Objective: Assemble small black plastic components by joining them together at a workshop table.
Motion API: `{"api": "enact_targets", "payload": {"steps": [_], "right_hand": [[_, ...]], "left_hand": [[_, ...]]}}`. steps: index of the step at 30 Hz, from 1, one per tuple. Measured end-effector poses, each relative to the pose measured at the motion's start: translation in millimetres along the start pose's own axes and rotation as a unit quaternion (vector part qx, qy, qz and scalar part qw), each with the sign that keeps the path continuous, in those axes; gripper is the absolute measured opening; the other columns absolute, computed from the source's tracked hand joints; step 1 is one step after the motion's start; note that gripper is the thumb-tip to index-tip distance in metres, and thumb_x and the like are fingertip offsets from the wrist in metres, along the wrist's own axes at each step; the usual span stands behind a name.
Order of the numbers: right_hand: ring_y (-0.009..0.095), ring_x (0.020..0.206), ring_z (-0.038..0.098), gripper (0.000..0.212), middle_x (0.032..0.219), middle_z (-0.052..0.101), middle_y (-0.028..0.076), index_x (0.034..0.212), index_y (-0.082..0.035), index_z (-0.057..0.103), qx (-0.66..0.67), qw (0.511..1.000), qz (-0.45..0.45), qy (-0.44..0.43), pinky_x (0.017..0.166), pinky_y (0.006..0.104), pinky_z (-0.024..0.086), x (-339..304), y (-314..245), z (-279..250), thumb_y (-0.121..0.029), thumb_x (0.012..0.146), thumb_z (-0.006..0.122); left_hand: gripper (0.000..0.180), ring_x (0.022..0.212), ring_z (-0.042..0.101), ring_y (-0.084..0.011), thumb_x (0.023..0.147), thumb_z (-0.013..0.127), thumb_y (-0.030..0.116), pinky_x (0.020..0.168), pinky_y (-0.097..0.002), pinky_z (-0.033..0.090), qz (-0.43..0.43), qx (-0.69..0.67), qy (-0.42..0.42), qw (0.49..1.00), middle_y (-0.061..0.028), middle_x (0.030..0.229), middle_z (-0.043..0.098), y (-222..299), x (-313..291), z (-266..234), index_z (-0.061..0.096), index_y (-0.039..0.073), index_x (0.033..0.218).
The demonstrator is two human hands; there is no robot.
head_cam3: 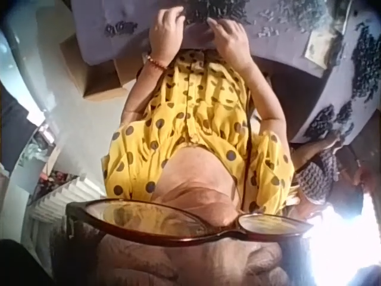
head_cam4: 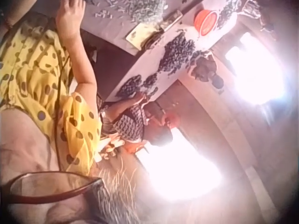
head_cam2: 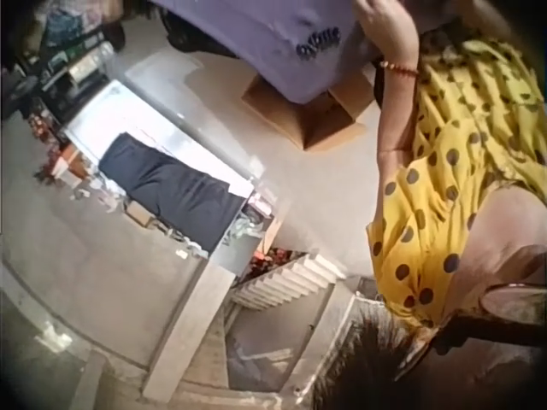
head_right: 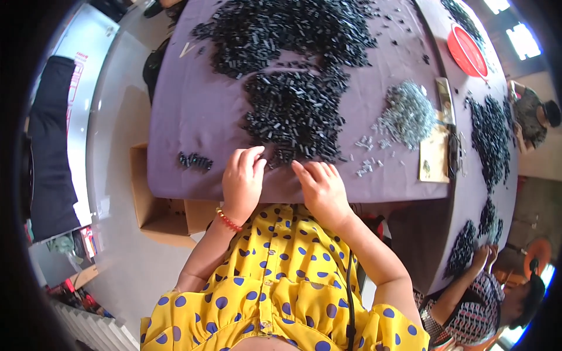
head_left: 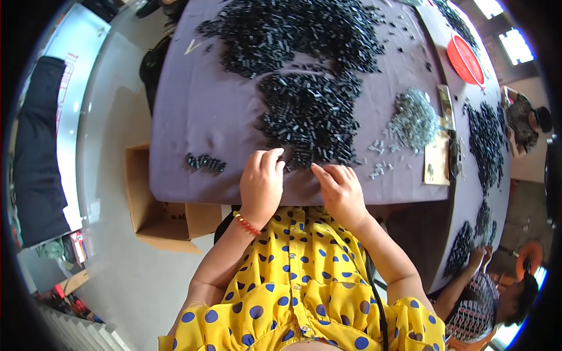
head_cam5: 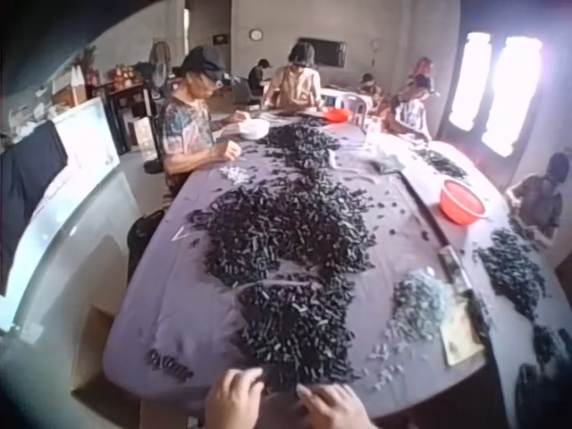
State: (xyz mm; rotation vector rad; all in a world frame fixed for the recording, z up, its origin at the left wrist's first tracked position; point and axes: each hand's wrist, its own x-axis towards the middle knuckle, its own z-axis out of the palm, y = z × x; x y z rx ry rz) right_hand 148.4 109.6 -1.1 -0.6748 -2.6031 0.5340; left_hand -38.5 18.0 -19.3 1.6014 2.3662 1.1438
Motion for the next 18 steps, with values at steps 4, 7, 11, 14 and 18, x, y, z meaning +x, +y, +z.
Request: {"api": "enact_targets", "payload": {"steps": [4, 7, 11, 14, 18], "right_hand": [[0.027, 0.098, 0.064, 0.050, 0.112, 0.066, 0.010, 0.129, -0.003, 0.065, 0.032, 0.999, -0.022, -0.020, 0.090, 0.0386, 0.050, 2, 7, -8, 0.002, 0.078, 0.064], [0.022, 0.090, 0.066, 0.044, 0.101, 0.070, 0.006, 0.125, -0.007, 0.069, 0.042, 0.998, 0.012, 0.054, 0.086, 0.0380, 0.049, -7, 12, -18, 0.001, 0.082, 0.069], [0.018, 0.085, 0.064, 0.024, 0.087, 0.068, 0.000, 0.108, -0.011, 0.073, -0.083, 0.969, 0.151, 0.178, 0.089, 0.0372, 0.040, -22, 44, -31, -0.004, 0.085, 0.074], [0.017, 0.083, 0.062, 0.020, 0.085, 0.063, -0.001, 0.104, -0.016, 0.075, -0.174, 0.961, 0.131, 0.169, 0.089, 0.0377, 0.034, -25, 61, -40, -0.009, 0.085, 0.076], [0.018, 0.092, 0.060, 0.026, 0.090, 0.059, -0.003, 0.106, -0.020, 0.074, -0.214, 0.966, 0.112, 0.095, 0.094, 0.0439, 0.031, -26, 69, -36, -0.010, 0.082, 0.073]], "left_hand": [[0.026, 0.096, 0.063, -0.0297, 0.092, 0.070, 0.007, 0.084, -0.0389, 0.054, 0.035, -0.015, -0.041, 0.998, -0.0106, 0.102, 0.061, 17, -16, -2, 0.065, 0.007, 0.117], [0.029, 0.095, 0.064, -0.0297, 0.091, 0.071, 0.004, 0.083, -0.0382, 0.054, 0.052, -0.029, -0.054, 0.997, -0.0108, 0.103, 0.061, 22, -25, 3, 0.066, 0.006, 0.120], [0.036, 0.095, 0.063, -0.0299, 0.091, 0.069, 0.001, 0.083, -0.0375, 0.054, 0.015, -0.087, -0.068, 0.994, -0.0125, 0.105, 0.060, 30, -27, 1, 0.066, 0.006, 0.126], [0.030, 0.094, 0.063, -0.0294, 0.092, 0.068, -0.001, 0.084, -0.0371, 0.053, 0.009, -0.126, -0.086, 0.988, -0.0123, 0.105, 0.060, 37, -29, 1, 0.068, 0.005, 0.121], [0.026, 0.093, 0.063, -0.0284, 0.091, 0.068, -0.003, 0.084, -0.0357, 0.053, -0.003, -0.172, -0.096, 0.980, -0.0117, 0.104, 0.060, 43, -25, -5, 0.069, 0.005, 0.116]]}}
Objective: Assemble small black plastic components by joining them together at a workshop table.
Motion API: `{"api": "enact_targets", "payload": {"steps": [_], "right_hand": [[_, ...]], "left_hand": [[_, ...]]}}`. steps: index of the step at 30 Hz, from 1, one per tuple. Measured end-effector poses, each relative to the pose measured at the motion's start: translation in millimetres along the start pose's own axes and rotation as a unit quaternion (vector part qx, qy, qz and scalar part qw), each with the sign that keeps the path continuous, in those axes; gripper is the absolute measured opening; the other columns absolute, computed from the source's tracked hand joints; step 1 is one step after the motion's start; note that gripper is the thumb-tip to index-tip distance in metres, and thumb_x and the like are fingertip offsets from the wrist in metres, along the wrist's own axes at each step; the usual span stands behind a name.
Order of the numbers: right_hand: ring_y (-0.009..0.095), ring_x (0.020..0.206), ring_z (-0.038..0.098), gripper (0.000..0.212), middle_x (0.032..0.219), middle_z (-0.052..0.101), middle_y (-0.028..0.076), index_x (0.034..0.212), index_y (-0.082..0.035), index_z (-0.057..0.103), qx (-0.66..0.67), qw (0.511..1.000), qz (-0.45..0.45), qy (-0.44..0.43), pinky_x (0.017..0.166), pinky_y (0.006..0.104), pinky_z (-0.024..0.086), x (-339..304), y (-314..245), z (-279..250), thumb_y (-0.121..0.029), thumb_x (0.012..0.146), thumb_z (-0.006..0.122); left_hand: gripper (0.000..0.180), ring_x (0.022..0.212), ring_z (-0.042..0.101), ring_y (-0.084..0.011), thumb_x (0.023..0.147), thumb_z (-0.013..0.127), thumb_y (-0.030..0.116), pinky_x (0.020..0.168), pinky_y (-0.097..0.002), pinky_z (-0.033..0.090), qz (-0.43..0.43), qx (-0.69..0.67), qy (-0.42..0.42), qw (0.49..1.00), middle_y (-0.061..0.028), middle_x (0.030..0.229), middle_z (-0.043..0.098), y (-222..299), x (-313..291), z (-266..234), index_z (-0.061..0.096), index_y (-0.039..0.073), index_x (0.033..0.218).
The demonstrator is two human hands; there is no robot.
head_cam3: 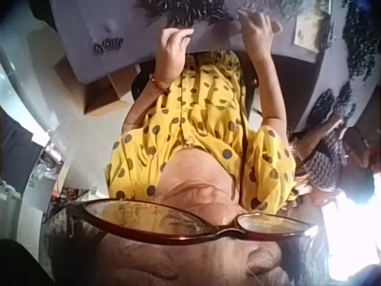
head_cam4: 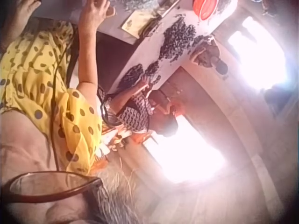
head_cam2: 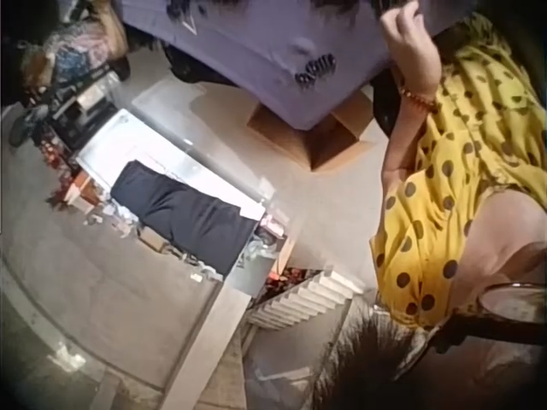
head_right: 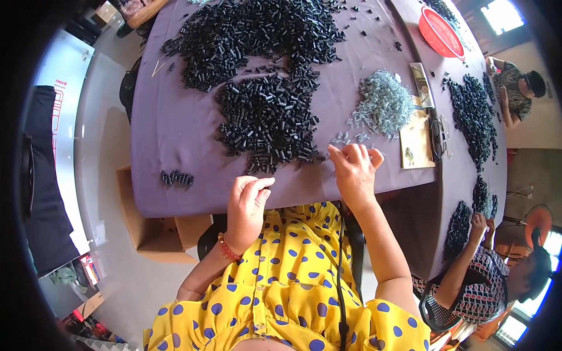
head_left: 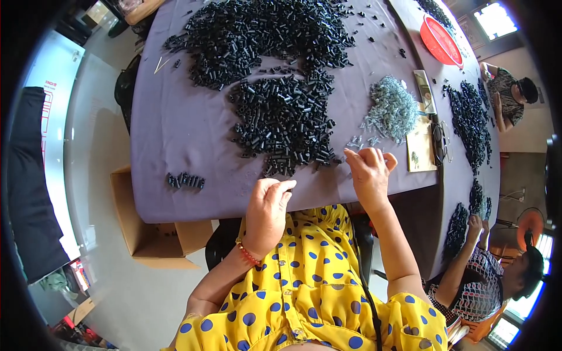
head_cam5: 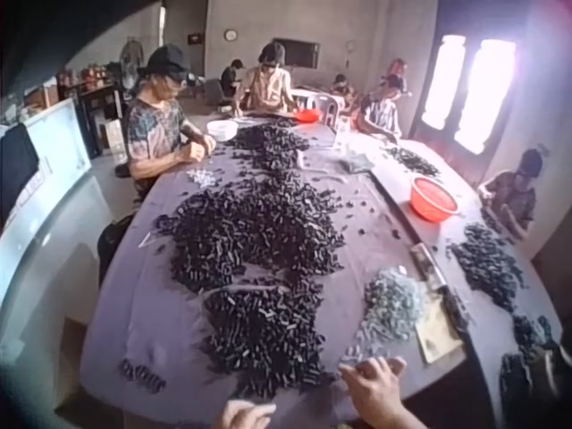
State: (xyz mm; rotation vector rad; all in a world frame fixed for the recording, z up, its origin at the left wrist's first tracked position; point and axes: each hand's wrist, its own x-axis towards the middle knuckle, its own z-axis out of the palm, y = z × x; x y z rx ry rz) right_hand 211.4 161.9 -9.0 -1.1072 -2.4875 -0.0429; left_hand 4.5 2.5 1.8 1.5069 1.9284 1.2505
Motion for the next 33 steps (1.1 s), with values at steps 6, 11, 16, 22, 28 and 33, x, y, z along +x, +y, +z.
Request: {"api": "enact_targets", "payload": {"steps": [6, 11, 16, 22, 28, 33], "right_hand": [[0.018, 0.096, 0.057, 0.020, 0.091, 0.058, -0.002, 0.099, -0.018, 0.070, -0.050, 0.996, -0.048, -0.049, 0.096, 0.0442, 0.031, 5, -1, -7, -0.010, 0.081, 0.071], [0.020, 0.084, 0.060, 0.014, 0.084, 0.061, -0.001, 0.086, -0.015, 0.068, 0.033, 0.999, 0.016, 0.031, 0.092, 0.0417, 0.032, 13, -12, -12, -0.014, 0.082, 0.080], [0.016, 0.079, 0.058, 0.008, 0.083, 0.062, 0.004, 0.093, -0.003, 0.069, 0.432, 0.880, 0.190, -0.059, 0.082, 0.0318, 0.043, 14, -53, -28, -0.009, 0.092, 0.075], [0.010, 0.090, 0.057, 0.011, 0.095, 0.064, 0.002, 0.102, 0.001, 0.071, 0.592, 0.760, 0.221, -0.153, 0.085, 0.0255, 0.046, 6, -85, -30, -0.010, 0.100, 0.068], [0.006, 0.092, 0.057, 0.013, 0.096, 0.066, -0.001, 0.105, 0.000, 0.072, 0.656, 0.664, 0.313, -0.174, 0.085, 0.0228, 0.046, 6, -92, -26, -0.012, 0.100, 0.070], [0.006, 0.089, 0.056, 0.012, 0.093, 0.065, -0.002, 0.104, 0.000, 0.073, 0.627, 0.691, 0.312, -0.178, 0.082, 0.0228, 0.046, 3, -93, -20, -0.011, 0.099, 0.071]], "left_hand": [[0.015, 0.096, 0.063, -0.0113, 0.100, 0.065, 0.004, 0.087, -0.0253, 0.052, -0.197, -0.348, -0.106, 0.910, -0.0039, 0.108, 0.067, 1, 3, -18, 0.065, 0.003, 0.115], [0.030, 0.100, 0.069, -0.0156, 0.102, 0.065, 0.012, 0.087, -0.0278, 0.055, -0.276, -0.603, -0.127, 0.738, -0.0075, 0.109, 0.072, -8, 2, -21, 0.063, 0.003, 0.131], [0.028, 0.101, 0.072, -0.0187, 0.101, 0.067, 0.018, 0.087, -0.0296, 0.058, -0.321, -0.633, -0.139, 0.690, -0.0093, 0.110, 0.073, -12, 4, -17, 0.064, 0.004, 0.126], [0.020, 0.102, 0.071, -0.0164, 0.100, 0.068, 0.014, 0.086, -0.0271, 0.058, -0.317, -0.599, -0.089, 0.730, -0.0069, 0.111, 0.072, -4, 3, -11, 0.061, 0.005, 0.117], [0.019, 0.094, 0.061, -0.0058, 0.097, 0.071, 0.004, 0.086, -0.0218, 0.054, -0.260, -0.536, -0.059, 0.801, 0.0021, 0.104, 0.064, -8, -2, -6, 0.062, 0.005, 0.115], [0.018, 0.094, 0.061, -0.0054, 0.097, 0.071, 0.003, 0.086, -0.0220, 0.054, -0.222, -0.467, -0.047, 0.854, 0.0007, 0.105, 0.063, -8, -3, -2, 0.061, 0.003, 0.113]]}}
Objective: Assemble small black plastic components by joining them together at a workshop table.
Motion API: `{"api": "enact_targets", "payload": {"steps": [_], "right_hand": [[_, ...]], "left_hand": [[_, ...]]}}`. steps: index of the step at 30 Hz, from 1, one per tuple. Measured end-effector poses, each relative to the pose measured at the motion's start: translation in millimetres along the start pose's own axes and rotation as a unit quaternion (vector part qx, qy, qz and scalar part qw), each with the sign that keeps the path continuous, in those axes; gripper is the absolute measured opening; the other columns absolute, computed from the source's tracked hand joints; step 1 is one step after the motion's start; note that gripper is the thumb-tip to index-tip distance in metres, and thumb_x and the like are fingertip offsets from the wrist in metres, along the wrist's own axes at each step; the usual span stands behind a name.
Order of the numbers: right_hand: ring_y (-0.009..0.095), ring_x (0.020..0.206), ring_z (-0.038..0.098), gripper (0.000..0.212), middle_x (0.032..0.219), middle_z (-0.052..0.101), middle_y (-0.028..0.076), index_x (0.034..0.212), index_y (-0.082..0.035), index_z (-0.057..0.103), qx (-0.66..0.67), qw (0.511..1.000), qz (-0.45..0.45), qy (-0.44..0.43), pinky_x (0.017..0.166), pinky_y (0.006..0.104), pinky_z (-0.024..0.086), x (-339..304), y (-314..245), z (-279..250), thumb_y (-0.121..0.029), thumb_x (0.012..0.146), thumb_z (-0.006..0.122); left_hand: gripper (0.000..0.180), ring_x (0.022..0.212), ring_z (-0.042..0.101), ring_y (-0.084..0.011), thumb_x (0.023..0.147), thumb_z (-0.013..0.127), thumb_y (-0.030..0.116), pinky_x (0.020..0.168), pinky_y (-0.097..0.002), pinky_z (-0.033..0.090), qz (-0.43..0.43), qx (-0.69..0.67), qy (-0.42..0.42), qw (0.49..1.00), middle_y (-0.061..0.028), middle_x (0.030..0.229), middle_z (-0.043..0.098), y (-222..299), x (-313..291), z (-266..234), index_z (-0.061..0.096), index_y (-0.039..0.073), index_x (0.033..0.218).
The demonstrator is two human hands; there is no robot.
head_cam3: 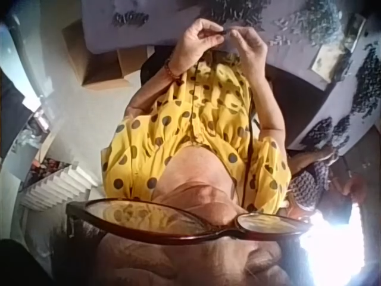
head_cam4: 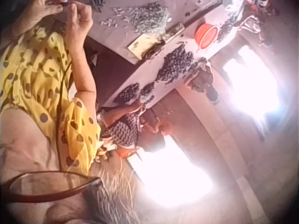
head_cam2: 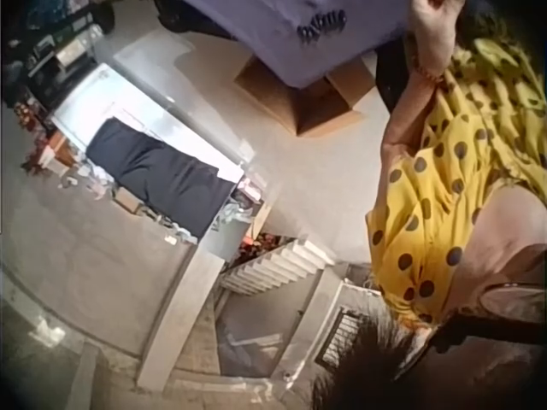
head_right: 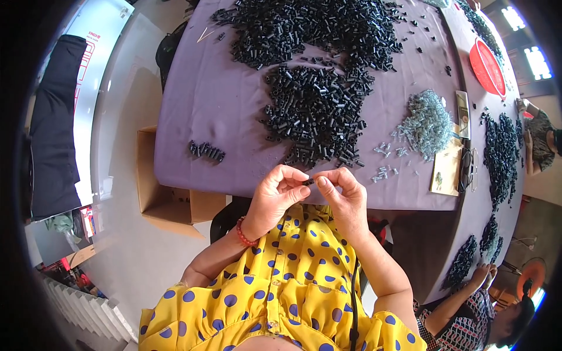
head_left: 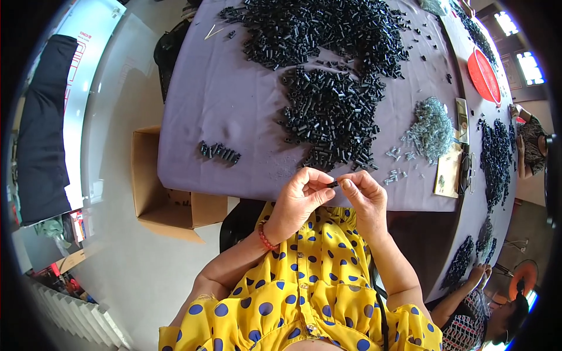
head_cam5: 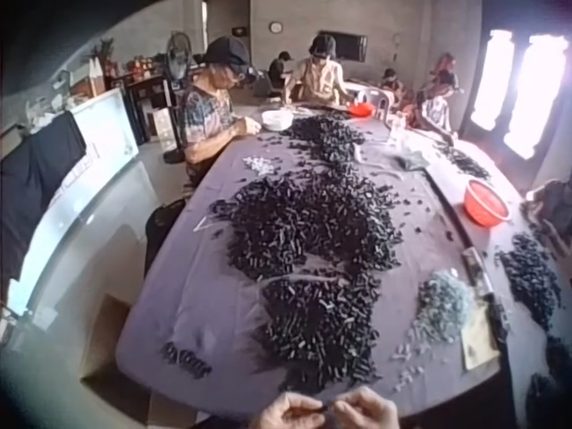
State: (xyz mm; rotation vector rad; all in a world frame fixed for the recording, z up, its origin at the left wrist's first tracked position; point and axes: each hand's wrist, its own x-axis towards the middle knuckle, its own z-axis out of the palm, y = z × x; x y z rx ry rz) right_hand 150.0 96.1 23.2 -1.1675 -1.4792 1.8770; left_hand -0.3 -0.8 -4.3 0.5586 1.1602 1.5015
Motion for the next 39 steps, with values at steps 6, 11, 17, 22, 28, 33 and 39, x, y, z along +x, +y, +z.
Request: {"api": "enact_targets", "payload": {"steps": [6, 11, 17, 22, 28, 33, 39], "right_hand": [[0.012, 0.078, 0.057, 0.009, 0.084, 0.063, 0.003, 0.101, -0.001, 0.074, -0.153, 0.977, -0.149, 0.022, 0.073, 0.0256, 0.047, 4, 8, 0, -0.005, 0.094, 0.074], [0.013, 0.076, 0.057, 0.009, 0.082, 0.063, 0.004, 0.102, -0.002, 0.075, -0.190, 0.967, -0.172, 0.010, 0.070, 0.0270, 0.047, 3, 3, 1, -0.004, 0.093, 0.073], [0.016, 0.079, 0.058, 0.011, 0.082, 0.063, 0.002, 0.102, -0.005, 0.076, -0.232, 0.957, -0.173, 0.005, 0.080, 0.0299, 0.044, -1, 1, 1, -0.005, 0.092, 0.074], [0.017, 0.081, 0.059, 0.014, 0.083, 0.064, 0.001, 0.103, -0.008, 0.076, -0.317, 0.918, -0.237, 0.000, 0.089, 0.0323, 0.039, -1, -2, 2, -0.006, 0.089, 0.075], [0.017, 0.079, 0.061, 0.013, 0.083, 0.064, 0.001, 0.099, -0.011, 0.075, -0.289, 0.938, -0.192, 0.019, 0.091, 0.0347, 0.038, 12, 1, -1, -0.006, 0.087, 0.075], [0.020, 0.086, 0.063, 0.025, 0.088, 0.063, 0.001, 0.106, -0.014, 0.071, -0.489, 0.799, -0.348, 0.037, 0.088, 0.0373, 0.039, 39, 15, -3, -0.006, 0.082, 0.076], [0.025, 0.088, 0.063, 0.028, 0.092, 0.063, 0.006, 0.107, -0.010, 0.067, -0.535, 0.751, -0.385, 0.025, 0.082, 0.0406, 0.045, 43, 16, -1, -0.006, 0.082, 0.076]], "left_hand": [[0.016, 0.095, 0.068, -0.0109, 0.100, 0.067, 0.006, 0.087, -0.0280, 0.060, -0.032, -0.041, -0.007, 0.999, -0.0032, 0.106, 0.066, 4, -2, 3, 0.060, 0.002, 0.114], [0.015, 0.098, 0.070, -0.0151, 0.103, 0.063, 0.009, 0.090, -0.0305, 0.061, -0.098, -0.113, -0.008, 0.989, -0.0065, 0.107, 0.068, 8, 0, -1, 0.060, 0.001, 0.115], [0.015, 0.098, 0.070, -0.0154, 0.103, 0.063, 0.008, 0.090, -0.0308, 0.061, -0.113, -0.139, 0.003, 0.984, -0.0081, 0.108, 0.068, 10, -1, -1, 0.059, 0.001, 0.116], [0.016, 0.099, 0.070, -0.0155, 0.103, 0.062, 0.007, 0.091, -0.0300, 0.061, -0.118, -0.130, -0.001, 0.984, -0.0082, 0.110, 0.068, 8, -1, -5, 0.059, 0.001, 0.117], [0.019, 0.101, 0.070, -0.0174, 0.104, 0.059, 0.006, 0.093, -0.0316, 0.059, -0.134, -0.123, 0.009, 0.983, -0.0088, 0.111, 0.067, 8, -12, -19, 0.059, 0.000, 0.122], [0.022, 0.103, 0.069, -0.0157, 0.105, 0.057, 0.008, 0.094, -0.0299, 0.058, -0.116, -0.075, 0.018, 0.990, -0.0077, 0.111, 0.068, 9, -15, -30, 0.061, -0.002, 0.125], [0.022, 0.101, 0.068, -0.0145, 0.105, 0.057, 0.009, 0.093, -0.0285, 0.057, -0.115, -0.060, 0.025, 0.991, -0.0067, 0.110, 0.067, 12, -13, -33, 0.061, -0.001, 0.124]]}}
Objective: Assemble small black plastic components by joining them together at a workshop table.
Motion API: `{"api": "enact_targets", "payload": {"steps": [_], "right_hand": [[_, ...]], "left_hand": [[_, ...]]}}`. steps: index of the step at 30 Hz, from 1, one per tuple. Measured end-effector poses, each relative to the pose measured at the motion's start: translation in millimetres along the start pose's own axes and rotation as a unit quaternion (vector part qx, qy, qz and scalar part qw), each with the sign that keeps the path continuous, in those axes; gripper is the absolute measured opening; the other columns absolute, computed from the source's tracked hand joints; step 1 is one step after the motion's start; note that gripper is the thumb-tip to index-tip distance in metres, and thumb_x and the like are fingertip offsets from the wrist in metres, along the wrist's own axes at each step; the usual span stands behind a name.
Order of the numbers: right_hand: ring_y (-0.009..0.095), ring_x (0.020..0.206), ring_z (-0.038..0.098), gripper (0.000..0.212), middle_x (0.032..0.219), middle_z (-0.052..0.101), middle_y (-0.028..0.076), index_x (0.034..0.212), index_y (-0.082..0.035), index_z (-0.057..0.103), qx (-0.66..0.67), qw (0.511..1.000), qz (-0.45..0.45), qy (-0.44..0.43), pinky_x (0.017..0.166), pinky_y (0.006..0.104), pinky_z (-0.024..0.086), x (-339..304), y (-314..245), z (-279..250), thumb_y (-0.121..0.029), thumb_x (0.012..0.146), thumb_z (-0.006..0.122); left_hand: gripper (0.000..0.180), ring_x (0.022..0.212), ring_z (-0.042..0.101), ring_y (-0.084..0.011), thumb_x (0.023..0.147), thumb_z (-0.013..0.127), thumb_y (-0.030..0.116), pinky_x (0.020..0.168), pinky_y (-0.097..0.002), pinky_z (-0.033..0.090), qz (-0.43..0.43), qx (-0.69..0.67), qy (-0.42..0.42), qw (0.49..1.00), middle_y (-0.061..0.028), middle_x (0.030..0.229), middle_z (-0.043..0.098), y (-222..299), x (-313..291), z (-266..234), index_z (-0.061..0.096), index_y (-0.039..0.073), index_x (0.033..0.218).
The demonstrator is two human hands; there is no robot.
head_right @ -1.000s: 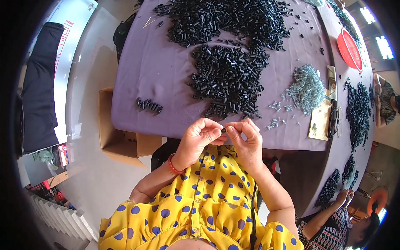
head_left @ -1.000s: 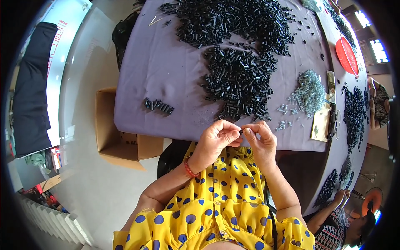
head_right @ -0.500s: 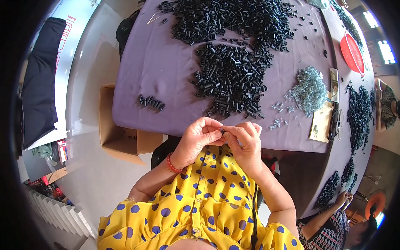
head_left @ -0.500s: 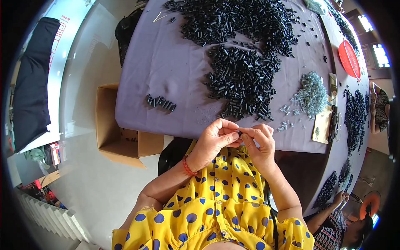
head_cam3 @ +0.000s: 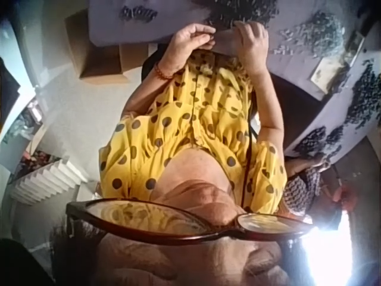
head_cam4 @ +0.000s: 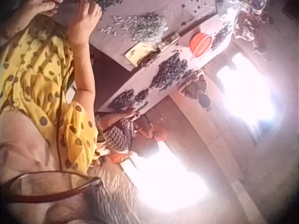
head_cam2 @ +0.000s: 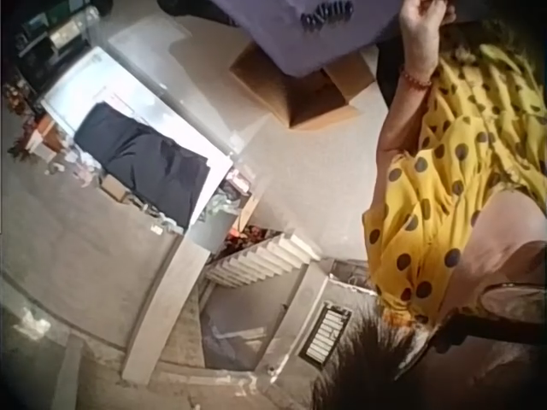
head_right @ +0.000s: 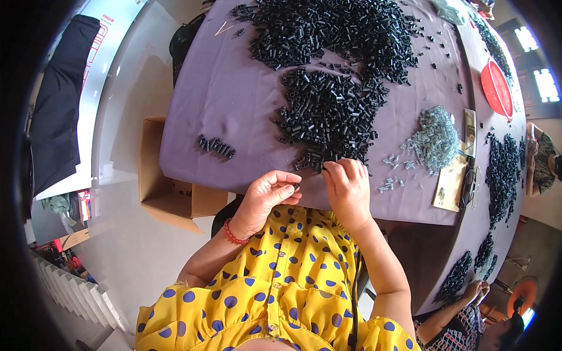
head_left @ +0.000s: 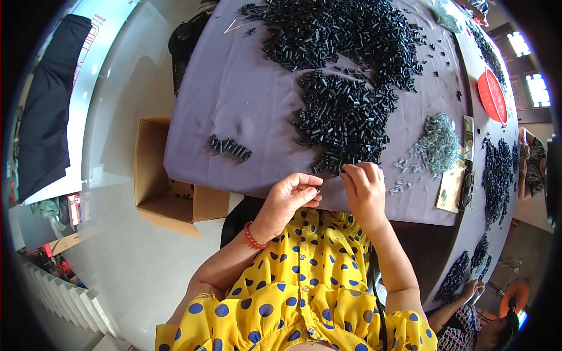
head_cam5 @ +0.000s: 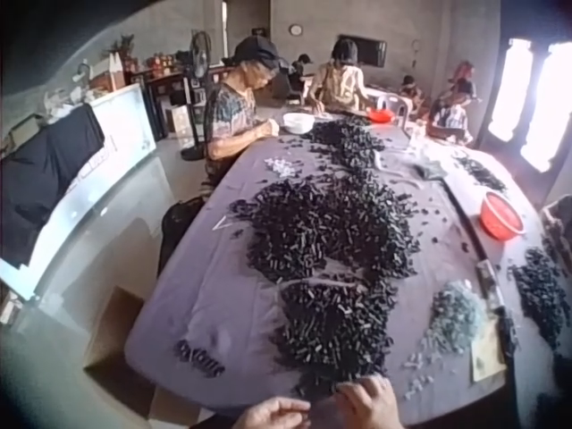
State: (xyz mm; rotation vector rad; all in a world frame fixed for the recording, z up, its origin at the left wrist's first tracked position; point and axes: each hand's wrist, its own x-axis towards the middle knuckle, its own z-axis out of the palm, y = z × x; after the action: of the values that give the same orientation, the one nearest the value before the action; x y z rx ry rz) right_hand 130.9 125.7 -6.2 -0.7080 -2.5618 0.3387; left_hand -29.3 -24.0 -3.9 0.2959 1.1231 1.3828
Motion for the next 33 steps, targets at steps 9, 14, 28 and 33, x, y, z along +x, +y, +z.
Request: {"api": "enact_targets", "payload": {"steps": [9, 14, 28, 33], "right_hand": [[0.032, 0.089, 0.064, 0.028, 0.100, 0.065, 0.012, 0.113, -0.005, 0.065, 0.015, 1.000, -0.003, 0.001, 0.081, 0.0402, 0.052, 3, -11, -4, 0.000, 0.086, 0.071], [0.029, 0.088, 0.062, 0.030, 0.099, 0.064, 0.009, 0.116, -0.006, 0.067, 0.106, 0.994, -0.020, -0.009, 0.082, 0.0406, 0.050, 11, -19, 8, -0.002, 0.086, 0.070], [0.025, 0.097, 0.057, 0.034, 0.105, 0.057, 0.007, 0.116, -0.004, 0.065, 0.006, 0.987, -0.118, -0.112, 0.087, 0.0383, 0.046, 23, -24, 25, -0.012, 0.082, 0.065], [0.025, 0.095, 0.057, 0.025, 0.102, 0.056, 0.007, 0.110, -0.005, 0.064, -0.015, 0.986, -0.117, -0.120, 0.086, 0.0376, 0.045, 27, -27, 23, -0.015, 0.087, 0.066]], "left_hand": [[0.023, 0.098, 0.069, -0.0159, 0.106, 0.055, 0.012, 0.092, -0.0304, 0.057, 0.012, -0.001, 0.022, 1.000, -0.0076, 0.110, 0.065, 0, 1, -6, 0.061, -0.001, 0.125], [0.024, 0.094, 0.069, -0.0165, 0.108, 0.053, 0.015, 0.088, -0.0300, 0.059, 0.063, 0.042, 0.075, 0.994, -0.0081, 0.110, 0.064, 0, -3, -11, 0.060, 0.000, 0.126], [0.024, 0.093, 0.068, -0.0142, 0.108, 0.055, 0.015, 0.086, -0.0276, 0.058, 0.077, 0.036, 0.080, 0.993, -0.0068, 0.109, 0.064, 3, -5, -16, 0.060, -0.001, 0.125], [0.023, 0.092, 0.068, -0.0137, 0.107, 0.055, 0.013, 0.086, -0.0271, 0.057, 0.067, 0.017, 0.069, 0.995, -0.0065, 0.108, 0.064, 7, -4, -13, 0.061, -0.001, 0.125]]}}
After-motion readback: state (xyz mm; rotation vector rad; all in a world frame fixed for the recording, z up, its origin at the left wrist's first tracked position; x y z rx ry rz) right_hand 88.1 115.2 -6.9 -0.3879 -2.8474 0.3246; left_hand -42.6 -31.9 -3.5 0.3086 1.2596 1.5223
